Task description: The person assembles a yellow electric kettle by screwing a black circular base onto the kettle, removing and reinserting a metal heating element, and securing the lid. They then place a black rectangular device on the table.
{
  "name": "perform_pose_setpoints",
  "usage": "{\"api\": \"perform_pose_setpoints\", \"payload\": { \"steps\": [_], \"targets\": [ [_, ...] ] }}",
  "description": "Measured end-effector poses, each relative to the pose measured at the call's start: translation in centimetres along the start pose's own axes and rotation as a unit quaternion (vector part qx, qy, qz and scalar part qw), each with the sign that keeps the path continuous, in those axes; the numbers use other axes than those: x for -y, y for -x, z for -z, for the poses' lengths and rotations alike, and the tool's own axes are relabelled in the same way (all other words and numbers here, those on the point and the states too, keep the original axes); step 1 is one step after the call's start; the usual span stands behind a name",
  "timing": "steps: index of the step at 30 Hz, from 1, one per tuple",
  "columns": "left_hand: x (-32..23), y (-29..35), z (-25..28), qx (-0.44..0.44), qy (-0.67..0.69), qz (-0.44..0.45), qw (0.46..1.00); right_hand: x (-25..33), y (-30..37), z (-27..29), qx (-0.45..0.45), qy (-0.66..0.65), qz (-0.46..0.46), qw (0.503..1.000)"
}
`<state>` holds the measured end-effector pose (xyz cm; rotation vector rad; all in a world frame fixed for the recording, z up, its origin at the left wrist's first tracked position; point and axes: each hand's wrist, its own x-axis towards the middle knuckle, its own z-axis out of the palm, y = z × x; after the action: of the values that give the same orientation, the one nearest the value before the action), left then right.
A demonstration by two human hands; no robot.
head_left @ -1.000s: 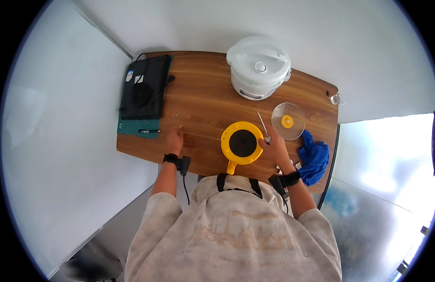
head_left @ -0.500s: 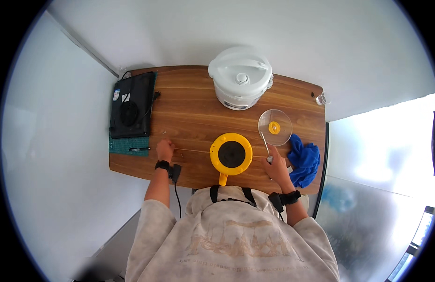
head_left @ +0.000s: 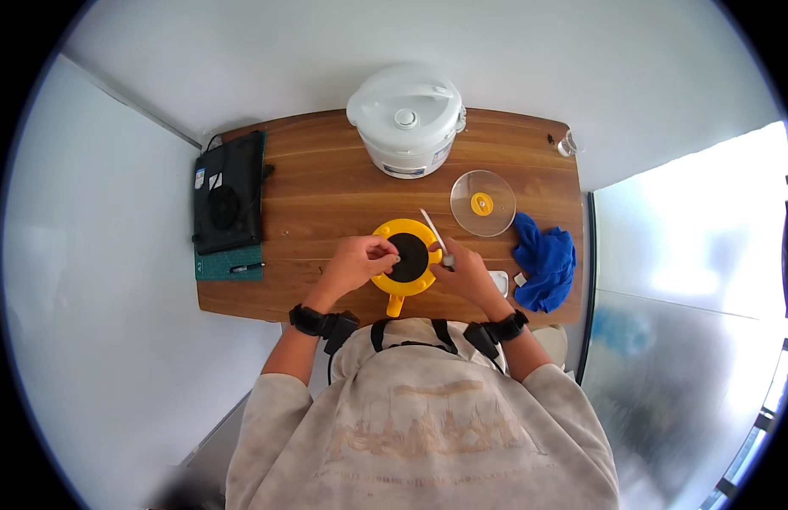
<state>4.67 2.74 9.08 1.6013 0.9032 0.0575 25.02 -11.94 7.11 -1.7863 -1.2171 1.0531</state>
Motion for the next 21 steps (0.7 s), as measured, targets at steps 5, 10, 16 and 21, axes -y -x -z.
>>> {"api": "perform_pose_setpoints", "payload": {
  "steps": [5, 10, 16, 21],
  "targets": [
    [-0.4, -0.7, -2.0, 0.022, 0.047, -0.002, 0.999, 0.9, -1.3, -1.3, 0.017, -0.045, 0.048, 0.998],
    [0.5, -0.6, -2.3, -0.008, 0.111, -0.004, 0.994, 0.9, -1.6, -1.9, 0.012, -0.082, 0.053, 0.995],
    [1.8, -1.0, -3.2, -0.017, 0.092, -0.016, 0.996, 0.3, -1.7, -2.1, 0.004, -0.031, 0.051, 0.998],
    [2.5, -1.1, -3.2, -0.013, 0.097, 0.017, 0.995, -0.7, -2.0, -2.7, -0.014, 0.039, 0.084, 0.996]
  ]
}}
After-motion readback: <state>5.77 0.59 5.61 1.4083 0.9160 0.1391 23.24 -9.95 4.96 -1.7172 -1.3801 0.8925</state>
